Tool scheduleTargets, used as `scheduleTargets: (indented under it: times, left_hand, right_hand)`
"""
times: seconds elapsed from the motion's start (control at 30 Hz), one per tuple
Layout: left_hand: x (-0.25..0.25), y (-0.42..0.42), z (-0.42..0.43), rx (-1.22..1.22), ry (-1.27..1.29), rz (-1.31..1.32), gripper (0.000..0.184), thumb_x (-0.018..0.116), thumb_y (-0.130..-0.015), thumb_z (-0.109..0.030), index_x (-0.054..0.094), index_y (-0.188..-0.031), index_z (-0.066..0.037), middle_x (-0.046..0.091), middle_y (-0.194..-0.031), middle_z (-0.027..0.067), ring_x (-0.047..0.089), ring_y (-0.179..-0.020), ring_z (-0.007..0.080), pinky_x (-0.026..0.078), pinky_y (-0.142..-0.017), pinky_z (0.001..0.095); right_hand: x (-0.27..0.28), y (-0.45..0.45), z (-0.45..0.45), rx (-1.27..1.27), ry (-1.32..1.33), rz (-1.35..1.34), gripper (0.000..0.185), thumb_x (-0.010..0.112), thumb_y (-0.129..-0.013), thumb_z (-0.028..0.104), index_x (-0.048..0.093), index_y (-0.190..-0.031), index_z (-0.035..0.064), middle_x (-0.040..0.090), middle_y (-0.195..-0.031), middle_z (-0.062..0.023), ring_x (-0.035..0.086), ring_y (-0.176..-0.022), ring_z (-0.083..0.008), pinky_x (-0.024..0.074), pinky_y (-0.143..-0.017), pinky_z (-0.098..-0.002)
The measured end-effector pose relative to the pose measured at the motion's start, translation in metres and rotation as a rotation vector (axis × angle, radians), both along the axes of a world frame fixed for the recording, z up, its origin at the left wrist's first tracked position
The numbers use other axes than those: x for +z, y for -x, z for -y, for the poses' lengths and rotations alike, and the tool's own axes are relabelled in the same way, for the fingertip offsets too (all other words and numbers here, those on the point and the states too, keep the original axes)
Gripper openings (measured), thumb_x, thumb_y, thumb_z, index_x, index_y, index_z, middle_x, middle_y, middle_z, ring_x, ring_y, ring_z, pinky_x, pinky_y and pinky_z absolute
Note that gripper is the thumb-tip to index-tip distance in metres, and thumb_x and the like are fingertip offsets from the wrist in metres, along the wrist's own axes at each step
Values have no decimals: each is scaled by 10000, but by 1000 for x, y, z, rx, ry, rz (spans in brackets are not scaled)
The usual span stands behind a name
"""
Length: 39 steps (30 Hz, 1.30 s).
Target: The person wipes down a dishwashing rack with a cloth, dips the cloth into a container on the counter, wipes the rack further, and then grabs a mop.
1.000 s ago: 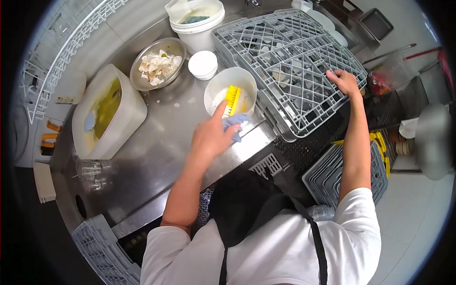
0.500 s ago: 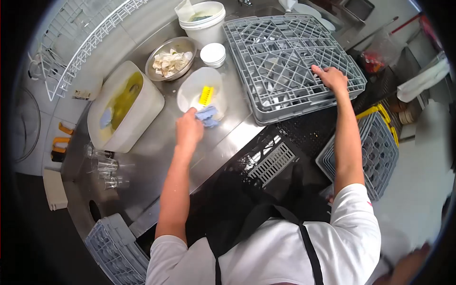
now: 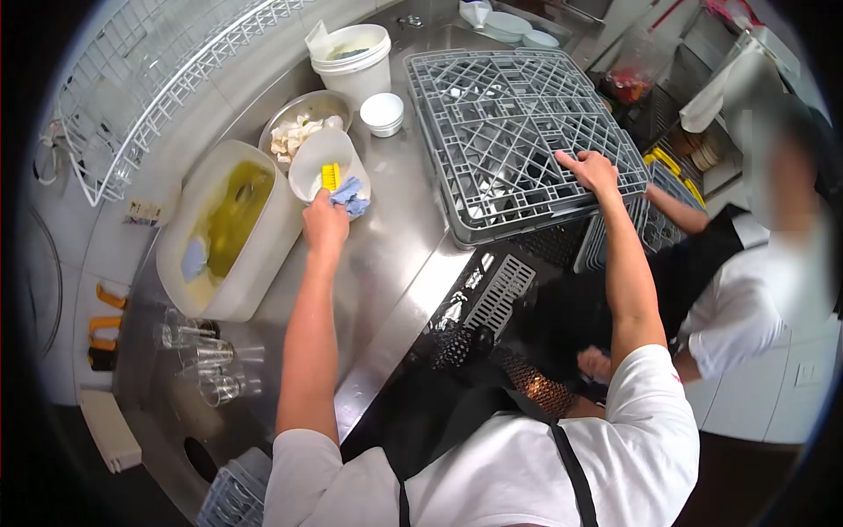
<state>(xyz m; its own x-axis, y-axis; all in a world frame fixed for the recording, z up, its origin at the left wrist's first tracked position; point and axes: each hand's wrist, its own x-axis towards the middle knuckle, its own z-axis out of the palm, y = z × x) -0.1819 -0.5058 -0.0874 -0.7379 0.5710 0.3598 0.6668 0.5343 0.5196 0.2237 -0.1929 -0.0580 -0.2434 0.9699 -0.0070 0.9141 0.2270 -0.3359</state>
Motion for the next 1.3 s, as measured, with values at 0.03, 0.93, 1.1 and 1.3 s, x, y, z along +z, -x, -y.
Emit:
scheduleTargets:
  times: [0.03, 0.93, 1.1, 1.3]
  left_hand:
    - [0, 6, -3, -26, 2, 8, 253, 656, -870, -157, 666, -1066, 3, 704, -974, 295, 662, -955, 497, 523, -842, 562]
    - [81, -120, 38, -110, -390, 482, 648, 746, -934, -264, 441, -1459, -35, 693, -1199, 135, 677, -1038, 243, 521, -928, 386]
    - [62, -117, 53, -87, -347, 463, 797, 788, -886, -384, 418, -1457, 33, 644, -1269, 194, 635, -1136, 263, 477, -1012, 393]
    - [90, -159, 15, -1, -159, 570, 1007, 819, -836, -478, 322, -1524, 64, 507, -1450, 278, 529, -1324, 340, 399, -1116, 411]
  right_hand:
    - [-2, -1, 7, -10, -18, 0, 988, 557, -758, 891, 722, -1244, 47, 724, -1209, -195, 659, -1189, -355, 367, -1101, -559]
    - [77, -27, 152, 111, -121, -139, 651, 605, -861, 713, 743, -819, 78, 736, -774, -145, 710, -822, -351, 408, -934, -505]
    - [72, -47, 177, 228, -186, -178, 613, 666, -842, 676, 679, -688, 83, 668, -628, -126, 654, -663, -351, 394, -793, -469]
    - [126, -81, 133, 386, -202, -130, 597, 702, -824, 658, 669, -651, 87, 636, -576, -114, 614, -595, -323, 371, -754, -432]
